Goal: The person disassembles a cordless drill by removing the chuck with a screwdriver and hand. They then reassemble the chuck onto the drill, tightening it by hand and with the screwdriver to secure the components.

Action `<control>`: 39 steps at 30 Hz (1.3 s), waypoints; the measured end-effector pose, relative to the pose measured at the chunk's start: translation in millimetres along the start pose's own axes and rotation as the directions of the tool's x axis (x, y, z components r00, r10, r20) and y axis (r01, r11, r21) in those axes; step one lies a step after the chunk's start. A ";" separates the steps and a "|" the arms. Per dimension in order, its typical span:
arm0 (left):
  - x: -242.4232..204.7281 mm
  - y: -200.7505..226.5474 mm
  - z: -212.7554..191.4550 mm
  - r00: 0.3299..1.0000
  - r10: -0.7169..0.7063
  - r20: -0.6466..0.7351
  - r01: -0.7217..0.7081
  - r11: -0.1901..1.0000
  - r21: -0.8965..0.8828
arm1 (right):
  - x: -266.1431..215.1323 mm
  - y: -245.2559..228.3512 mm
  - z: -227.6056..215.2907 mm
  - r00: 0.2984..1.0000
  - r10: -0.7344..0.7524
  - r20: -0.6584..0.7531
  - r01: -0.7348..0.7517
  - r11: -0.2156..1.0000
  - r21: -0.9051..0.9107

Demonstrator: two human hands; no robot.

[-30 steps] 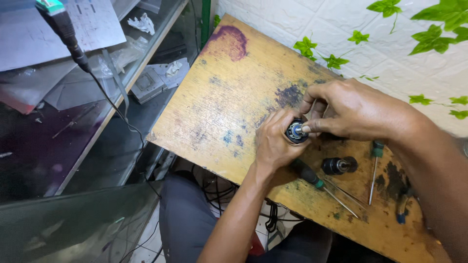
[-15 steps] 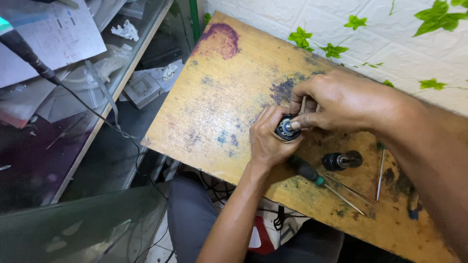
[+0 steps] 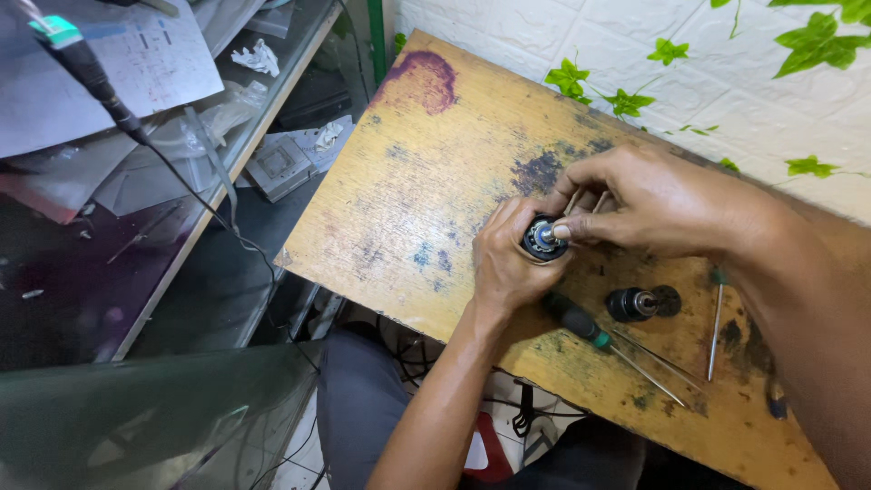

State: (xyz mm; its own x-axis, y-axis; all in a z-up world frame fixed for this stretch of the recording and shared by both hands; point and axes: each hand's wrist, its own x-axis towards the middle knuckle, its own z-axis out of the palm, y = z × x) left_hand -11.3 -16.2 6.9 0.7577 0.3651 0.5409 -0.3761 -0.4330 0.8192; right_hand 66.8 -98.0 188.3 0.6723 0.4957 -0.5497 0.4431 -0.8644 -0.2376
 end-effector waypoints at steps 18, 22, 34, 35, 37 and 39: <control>-0.1 2.0 0.3 0.999 -0.051 -0.010 0.051 0.998 0.024 | -17.0 -0.7 28.0 0.984 -0.177 -0.015 0.164 0.939 -0.302; -2.4 -1.3 -1.3 0.999 -0.037 -0.006 0.037 0.999 0.019 | -14.4 12.3 45.1 0.964 -0.248 -0.100 0.201 0.917 -0.344; -1.9 -4.0 -1.7 0.999 -0.051 -0.006 0.051 0.999 -0.003 | -3.1 26.2 62.1 0.822 -0.483 -0.302 0.359 0.850 -0.384; -1.9 -5.3 -1.1 0.999 -0.037 -0.005 0.037 0.999 -0.008 | -2.0 26.8 62.4 0.800 -0.526 -0.288 0.390 0.821 -0.418; -2.1 -7.8 0.3 1.000 -0.025 -0.005 0.025 1.000 -0.014 | -0.3 27.4 61.4 0.777 -0.568 -0.270 0.419 0.788 -0.451; -2.6 -10.1 2.2 1.000 -0.021 -0.003 0.021 1.000 -0.005 | 0.8 27.5 59.0 0.759 -0.615 -0.214 0.462 0.740 -0.488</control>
State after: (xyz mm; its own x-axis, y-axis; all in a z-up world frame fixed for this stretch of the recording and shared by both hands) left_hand -8.3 -14.5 -3.3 0.7639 0.3770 0.5238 -0.3626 -0.4207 0.8316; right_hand 44.6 -126.3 134.1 0.3649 0.9257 -0.0997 0.9282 -0.3701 -0.0390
